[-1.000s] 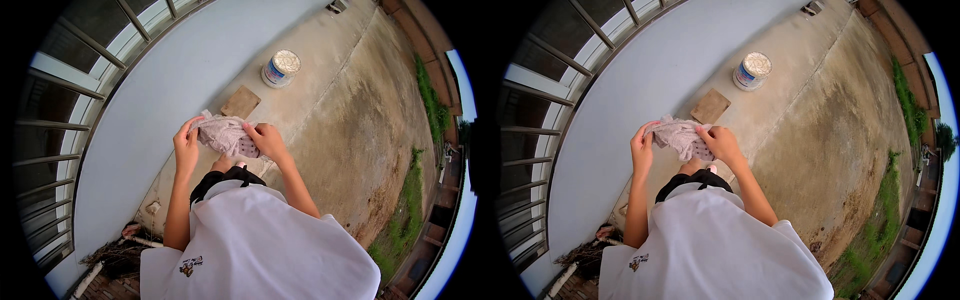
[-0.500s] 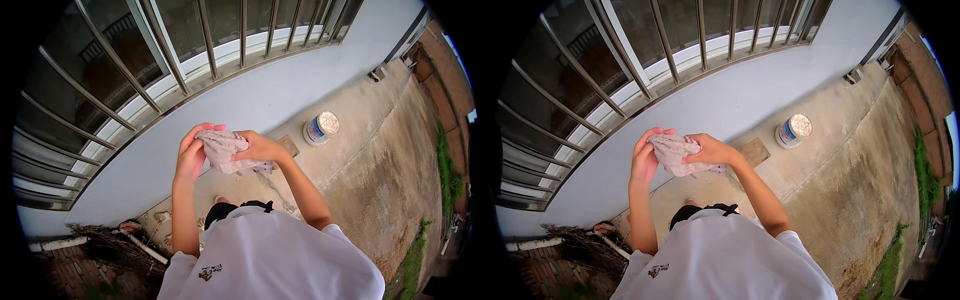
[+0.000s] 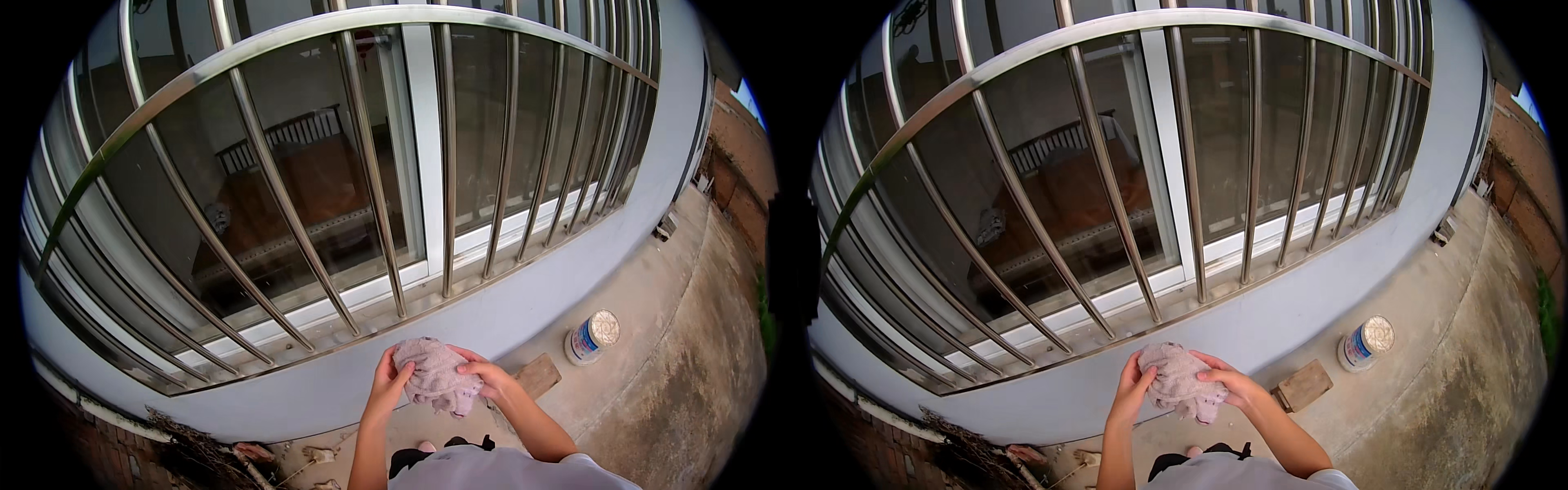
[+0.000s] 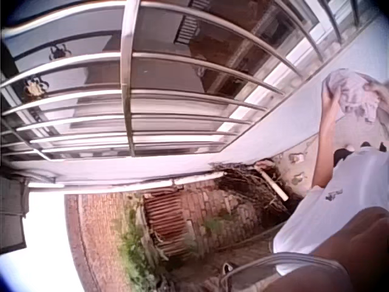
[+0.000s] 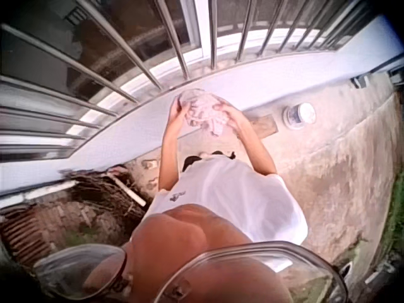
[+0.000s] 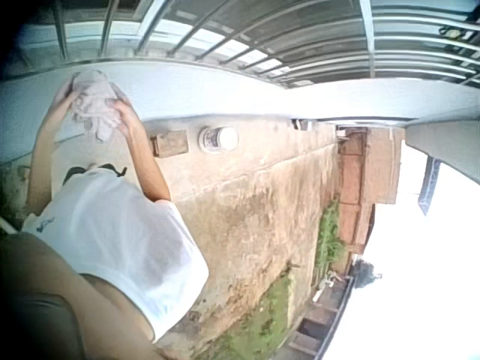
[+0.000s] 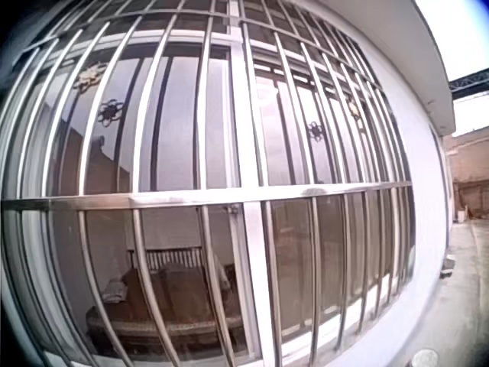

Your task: The person wipes the metal security bars and glass of a window using a cloth while standing on an outdoor patio.

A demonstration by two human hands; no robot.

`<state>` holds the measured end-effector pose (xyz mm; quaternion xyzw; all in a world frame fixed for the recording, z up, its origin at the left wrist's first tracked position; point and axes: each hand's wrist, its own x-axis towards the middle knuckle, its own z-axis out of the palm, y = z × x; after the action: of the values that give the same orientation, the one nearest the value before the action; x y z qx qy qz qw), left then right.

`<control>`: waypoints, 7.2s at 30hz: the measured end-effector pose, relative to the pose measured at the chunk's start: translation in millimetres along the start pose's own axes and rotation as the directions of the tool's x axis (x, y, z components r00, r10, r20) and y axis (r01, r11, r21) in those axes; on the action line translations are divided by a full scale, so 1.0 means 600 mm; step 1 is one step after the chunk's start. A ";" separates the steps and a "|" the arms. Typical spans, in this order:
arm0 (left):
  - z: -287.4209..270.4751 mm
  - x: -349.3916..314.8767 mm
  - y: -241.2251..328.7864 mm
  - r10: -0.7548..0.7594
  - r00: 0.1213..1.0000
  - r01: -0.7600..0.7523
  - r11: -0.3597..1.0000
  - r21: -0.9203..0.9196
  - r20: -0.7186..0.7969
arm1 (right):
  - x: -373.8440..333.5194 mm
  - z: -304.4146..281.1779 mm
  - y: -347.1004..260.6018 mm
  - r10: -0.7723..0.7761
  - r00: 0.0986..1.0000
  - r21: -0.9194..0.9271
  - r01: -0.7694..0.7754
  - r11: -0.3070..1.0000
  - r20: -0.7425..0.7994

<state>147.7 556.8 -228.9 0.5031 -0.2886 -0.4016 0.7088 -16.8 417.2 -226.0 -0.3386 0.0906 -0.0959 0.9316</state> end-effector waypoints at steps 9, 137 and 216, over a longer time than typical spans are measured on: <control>-0.014 0.029 0.208 0.279 0.946 -0.319 0.694 0.645 0.168 | 0.041 0.080 0.013 -0.025 0.960 0.542 -0.135 0.829 0.279; -0.024 0.271 0.373 0.645 0.764 -0.644 0.761 -0.076 -0.020 | 0.347 0.416 -0.536 -0.403 0.651 -0.288 0.693 0.661 0.644; -0.064 0.285 0.373 0.707 0.707 -0.706 0.703 -0.081 -0.029 | 0.413 0.461 -0.220 -0.794 0.255 -0.307 0.947 0.091 0.552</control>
<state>328.5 466.7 -29.1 0.3224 -0.4431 -0.1128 0.8288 271.6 427.9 42.7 -0.6031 -0.2210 -0.5568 0.5267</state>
